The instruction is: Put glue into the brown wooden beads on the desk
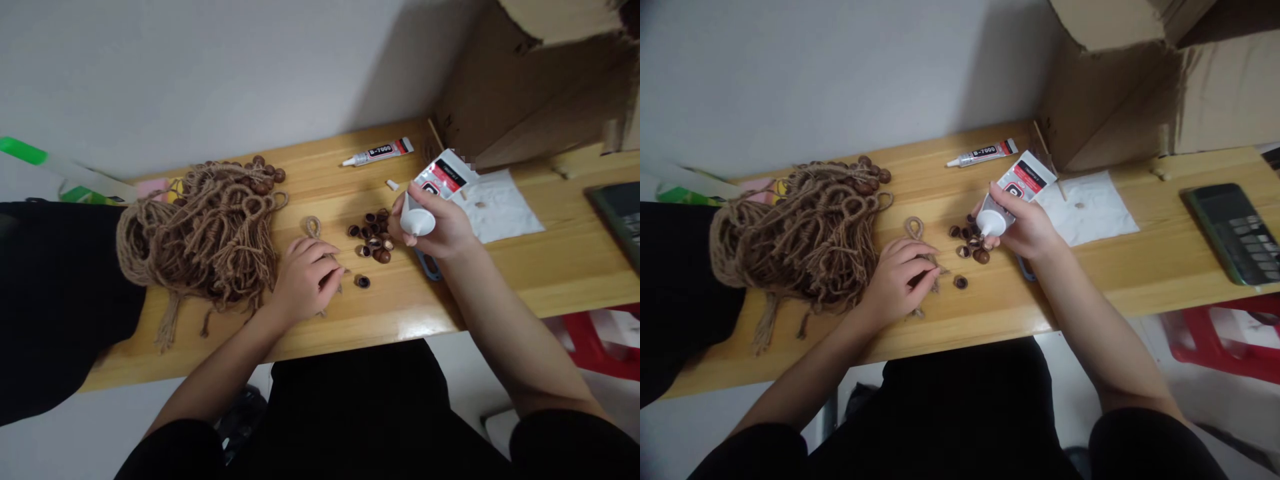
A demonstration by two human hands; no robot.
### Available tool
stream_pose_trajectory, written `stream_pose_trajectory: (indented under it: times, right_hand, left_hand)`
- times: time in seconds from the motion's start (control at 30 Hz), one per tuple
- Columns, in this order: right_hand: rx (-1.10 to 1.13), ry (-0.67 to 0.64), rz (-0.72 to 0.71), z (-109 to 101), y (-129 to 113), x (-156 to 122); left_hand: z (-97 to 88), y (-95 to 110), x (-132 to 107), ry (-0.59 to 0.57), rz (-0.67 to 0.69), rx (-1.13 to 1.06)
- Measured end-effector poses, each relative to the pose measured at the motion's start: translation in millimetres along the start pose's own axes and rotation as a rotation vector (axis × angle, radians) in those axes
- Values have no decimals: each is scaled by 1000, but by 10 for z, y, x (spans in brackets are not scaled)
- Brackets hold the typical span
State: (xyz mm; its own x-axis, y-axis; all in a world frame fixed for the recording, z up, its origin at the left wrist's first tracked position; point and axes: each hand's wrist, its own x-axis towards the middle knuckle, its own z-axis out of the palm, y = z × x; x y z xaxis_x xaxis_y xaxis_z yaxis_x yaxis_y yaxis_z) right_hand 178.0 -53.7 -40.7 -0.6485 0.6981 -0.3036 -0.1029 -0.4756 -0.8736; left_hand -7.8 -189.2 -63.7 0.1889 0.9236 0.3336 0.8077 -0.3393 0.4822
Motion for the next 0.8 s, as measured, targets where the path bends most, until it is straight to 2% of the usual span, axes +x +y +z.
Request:
stream_pose_trajectory:
  times: [0.1,0.3,0.5,0.63,0.8]
  right_hand:
    - [20,-11,-1,-2,8,2]
    - [66,-60,-49,-24,7,25]
    - [101,-18,-57,-44,-30,26]
    - [113,2,-86,-58,-67,11]
    - [161,54,-132,-89,-121,-4]
  left_hand:
    - [10,13,40,38,-38,-7]
    - [75,56,257,16,-131,90]
    - [231,13,473,-107,-181,113]
    - [261,-7,503,-136,-164,116]
    - [175,-4,458,-114,-160,122]
